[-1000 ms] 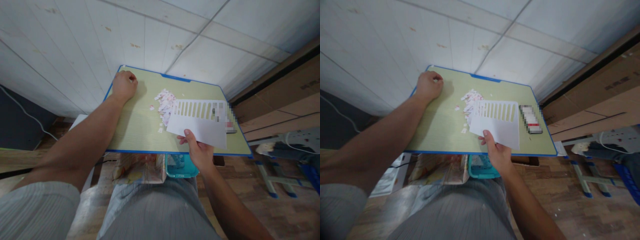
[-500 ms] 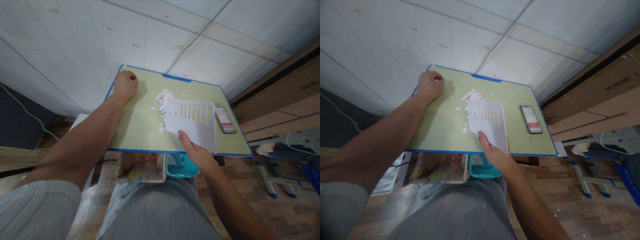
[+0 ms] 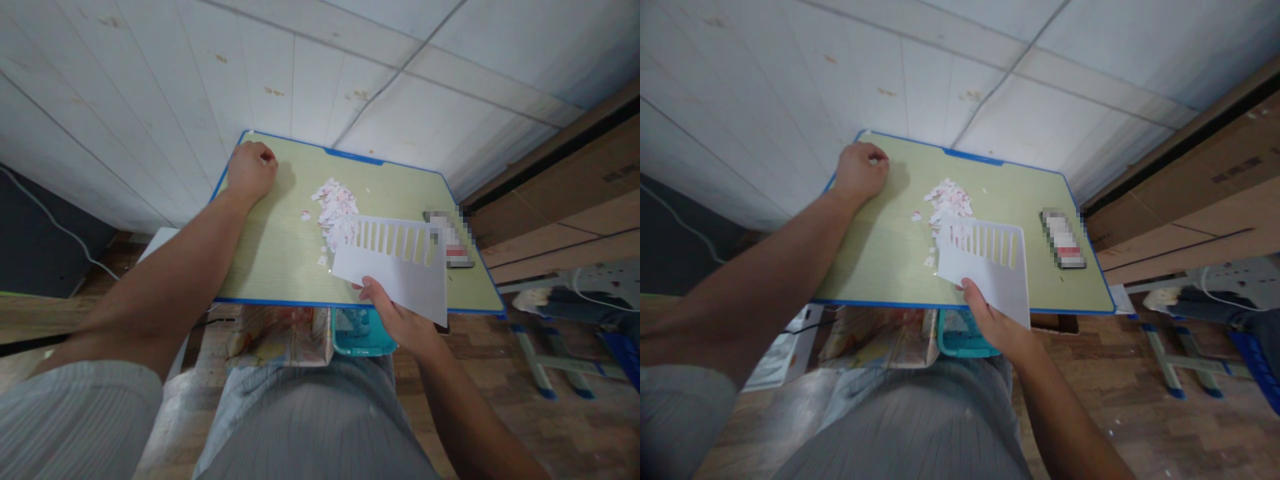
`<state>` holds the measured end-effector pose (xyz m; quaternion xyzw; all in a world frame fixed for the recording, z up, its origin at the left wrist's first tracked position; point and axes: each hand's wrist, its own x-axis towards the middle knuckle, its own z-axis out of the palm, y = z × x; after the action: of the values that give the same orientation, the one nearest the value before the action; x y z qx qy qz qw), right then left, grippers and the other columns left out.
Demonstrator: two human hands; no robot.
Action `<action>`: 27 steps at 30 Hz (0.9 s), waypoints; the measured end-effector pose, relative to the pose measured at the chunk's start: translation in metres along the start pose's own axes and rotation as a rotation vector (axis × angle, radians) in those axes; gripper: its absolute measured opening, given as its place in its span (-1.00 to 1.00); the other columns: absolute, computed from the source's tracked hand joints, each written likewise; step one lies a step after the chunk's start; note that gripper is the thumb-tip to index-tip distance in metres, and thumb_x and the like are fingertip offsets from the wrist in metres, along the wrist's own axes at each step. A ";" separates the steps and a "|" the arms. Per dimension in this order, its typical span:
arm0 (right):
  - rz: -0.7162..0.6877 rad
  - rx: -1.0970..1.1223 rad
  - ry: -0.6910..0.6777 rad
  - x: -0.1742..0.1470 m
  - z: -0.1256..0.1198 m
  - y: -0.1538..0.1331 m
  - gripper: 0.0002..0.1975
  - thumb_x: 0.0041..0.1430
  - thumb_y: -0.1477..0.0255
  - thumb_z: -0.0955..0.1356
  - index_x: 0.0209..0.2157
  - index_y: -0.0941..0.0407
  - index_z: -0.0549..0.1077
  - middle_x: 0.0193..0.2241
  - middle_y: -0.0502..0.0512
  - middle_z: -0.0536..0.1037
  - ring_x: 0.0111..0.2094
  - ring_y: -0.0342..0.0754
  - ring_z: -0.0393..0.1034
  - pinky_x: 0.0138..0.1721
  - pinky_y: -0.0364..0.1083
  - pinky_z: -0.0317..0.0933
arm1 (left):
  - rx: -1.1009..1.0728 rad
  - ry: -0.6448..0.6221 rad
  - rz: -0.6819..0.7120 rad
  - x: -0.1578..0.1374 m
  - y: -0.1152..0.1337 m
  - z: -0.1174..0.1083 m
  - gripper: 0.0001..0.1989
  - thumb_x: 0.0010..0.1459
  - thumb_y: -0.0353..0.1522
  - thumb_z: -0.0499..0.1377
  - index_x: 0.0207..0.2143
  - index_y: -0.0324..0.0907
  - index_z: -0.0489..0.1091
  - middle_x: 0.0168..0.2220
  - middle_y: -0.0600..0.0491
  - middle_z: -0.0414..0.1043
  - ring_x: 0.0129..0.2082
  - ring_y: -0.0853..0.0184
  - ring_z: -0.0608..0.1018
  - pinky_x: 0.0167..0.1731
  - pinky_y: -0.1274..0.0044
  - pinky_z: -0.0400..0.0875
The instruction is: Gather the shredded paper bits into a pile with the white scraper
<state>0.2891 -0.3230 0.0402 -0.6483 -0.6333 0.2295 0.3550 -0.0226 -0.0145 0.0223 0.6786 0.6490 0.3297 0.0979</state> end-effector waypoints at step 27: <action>0.103 0.198 0.057 -0.017 0.017 0.005 -0.38 0.52 -0.13 0.48 -0.57 -0.10 0.61 -0.43 0.10 0.78 -0.19 0.27 0.78 0.29 0.26 0.59 | -0.005 -0.004 0.006 0.001 0.000 0.001 -0.70 0.48 -0.33 0.17 0.07 -0.07 0.69 0.19 0.04 0.71 0.18 0.20 0.49 0.44 0.28 0.33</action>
<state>0.2779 -0.3368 0.0224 -0.6480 -0.5628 0.2903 0.4231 -0.0220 -0.0135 0.0216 0.6809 0.6460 0.3302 0.1001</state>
